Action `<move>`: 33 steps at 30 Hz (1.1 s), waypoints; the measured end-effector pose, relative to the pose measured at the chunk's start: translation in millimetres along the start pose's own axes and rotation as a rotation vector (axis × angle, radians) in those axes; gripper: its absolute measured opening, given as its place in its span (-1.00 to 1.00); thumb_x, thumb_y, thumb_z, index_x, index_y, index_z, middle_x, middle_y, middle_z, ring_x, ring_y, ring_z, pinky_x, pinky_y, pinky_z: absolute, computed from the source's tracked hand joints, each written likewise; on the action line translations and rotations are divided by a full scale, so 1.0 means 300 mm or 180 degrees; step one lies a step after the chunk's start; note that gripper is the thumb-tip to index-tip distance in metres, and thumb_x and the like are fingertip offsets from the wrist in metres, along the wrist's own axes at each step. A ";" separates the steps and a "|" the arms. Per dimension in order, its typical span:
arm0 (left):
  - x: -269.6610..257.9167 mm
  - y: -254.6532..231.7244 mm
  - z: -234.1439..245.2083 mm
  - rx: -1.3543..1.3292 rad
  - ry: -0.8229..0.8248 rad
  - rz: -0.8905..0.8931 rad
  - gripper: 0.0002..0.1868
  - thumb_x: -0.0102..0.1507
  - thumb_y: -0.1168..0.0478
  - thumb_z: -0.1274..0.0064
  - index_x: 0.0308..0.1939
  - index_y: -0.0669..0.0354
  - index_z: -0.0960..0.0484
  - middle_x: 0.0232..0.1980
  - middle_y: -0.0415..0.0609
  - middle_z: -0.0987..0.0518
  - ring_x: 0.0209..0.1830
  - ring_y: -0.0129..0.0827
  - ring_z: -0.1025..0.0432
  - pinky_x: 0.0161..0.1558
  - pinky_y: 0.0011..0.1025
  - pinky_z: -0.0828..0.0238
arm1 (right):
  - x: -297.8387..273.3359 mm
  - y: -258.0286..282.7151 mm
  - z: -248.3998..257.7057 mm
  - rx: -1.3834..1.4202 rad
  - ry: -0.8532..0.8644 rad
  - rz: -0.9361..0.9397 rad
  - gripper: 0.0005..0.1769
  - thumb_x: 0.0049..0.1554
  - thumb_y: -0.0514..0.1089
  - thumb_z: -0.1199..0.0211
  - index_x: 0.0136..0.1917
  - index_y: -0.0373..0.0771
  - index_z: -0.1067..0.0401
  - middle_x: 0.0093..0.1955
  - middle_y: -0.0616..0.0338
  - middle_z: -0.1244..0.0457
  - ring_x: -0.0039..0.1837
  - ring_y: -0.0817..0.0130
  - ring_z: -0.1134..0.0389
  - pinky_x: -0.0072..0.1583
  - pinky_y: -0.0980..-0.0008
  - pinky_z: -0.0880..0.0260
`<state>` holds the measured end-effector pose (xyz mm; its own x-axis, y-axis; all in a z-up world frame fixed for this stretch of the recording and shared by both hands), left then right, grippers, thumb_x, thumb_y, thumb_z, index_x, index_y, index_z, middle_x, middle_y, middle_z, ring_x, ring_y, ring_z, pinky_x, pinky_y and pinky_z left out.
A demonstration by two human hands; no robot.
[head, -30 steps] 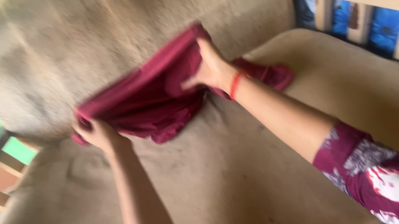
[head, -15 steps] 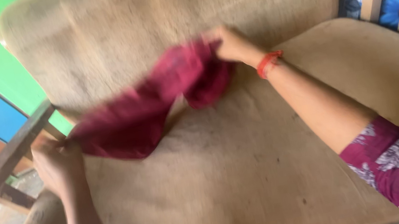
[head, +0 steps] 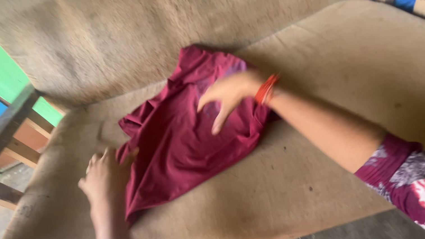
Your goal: The person folds a maroon long-sleeved shirt and a blue t-shirt on a cushioned chair, then places each folded item into a plastic basket. The person repeats the folding process for the maroon shirt and then folds the blue t-shirt, stacking them in the basket.
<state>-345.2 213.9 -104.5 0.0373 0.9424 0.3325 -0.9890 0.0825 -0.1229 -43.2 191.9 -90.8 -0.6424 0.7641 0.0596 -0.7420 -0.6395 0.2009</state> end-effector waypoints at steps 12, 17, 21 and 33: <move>0.016 0.136 -0.342 -0.0397 0.0061 0.1234 0.16 0.03 -0.50 -0.26 0.36 0.38 -0.40 0.33 0.32 -0.48 0.25 0.16 -0.47 0.18 0.19 -0.41 | -0.030 0.360 -0.314 -0.0806 -0.0623 0.0590 -0.35 0.07 0.07 -0.37 0.41 -0.04 -0.41 0.22 0.13 -0.24 0.28 0.25 -0.27 0.23 -0.10 -0.35; 0.101 0.282 -0.376 -0.0826 0.0712 0.1228 -0.11 -0.11 -0.35 -0.43 0.00 0.33 -0.72 -0.09 0.20 -0.70 -0.08 0.00 -0.64 -0.05 -0.08 -0.61 | -0.015 0.429 -0.283 0.0014 -0.0508 0.0768 -0.61 0.09 -0.21 -0.22 0.20 -0.09 -0.55 0.09 0.25 -0.36 0.08 0.33 -0.41 0.10 0.32 -0.43; 0.116 0.389 -0.368 -0.1188 0.0651 0.1547 -0.28 -0.23 -0.27 -0.43 -0.20 0.19 -0.82 -0.19 0.13 -0.72 -0.15 -0.03 -0.64 -0.06 -0.09 -0.54 | -0.033 0.452 -0.291 0.1435 0.0590 0.1555 -0.58 0.02 -0.13 -0.39 0.17 -0.17 -0.55 -0.01 0.19 -0.41 0.01 0.30 -0.45 0.09 0.38 -0.43; 0.035 0.241 -0.312 -0.0302 0.0798 0.0696 -0.09 -0.21 -0.60 -0.28 -0.39 0.25 -0.72 -0.36 0.12 -0.68 -0.31 -0.02 -0.62 -0.23 -0.09 -0.56 | 0.933 -0.050 -0.254 -0.0147 -0.1266 -0.0329 -0.28 0.10 -0.03 -0.27 0.48 -0.12 -0.16 0.48 -0.11 -0.08 0.08 0.04 -0.44 0.07 0.13 -0.46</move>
<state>-402.9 260.2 -197.4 -0.1285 0.9905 0.0500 -0.9602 -0.1116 -0.2561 -226.5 409.1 -151.5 -0.4467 0.7919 0.4164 -0.8124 -0.5540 0.1821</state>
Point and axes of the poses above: each hand's wrist, its own x-axis towards the middle knuckle, its own z-axis out of the back of the hand, y = z × x, the point moved 9 cm from there along x, towards the middle knuckle
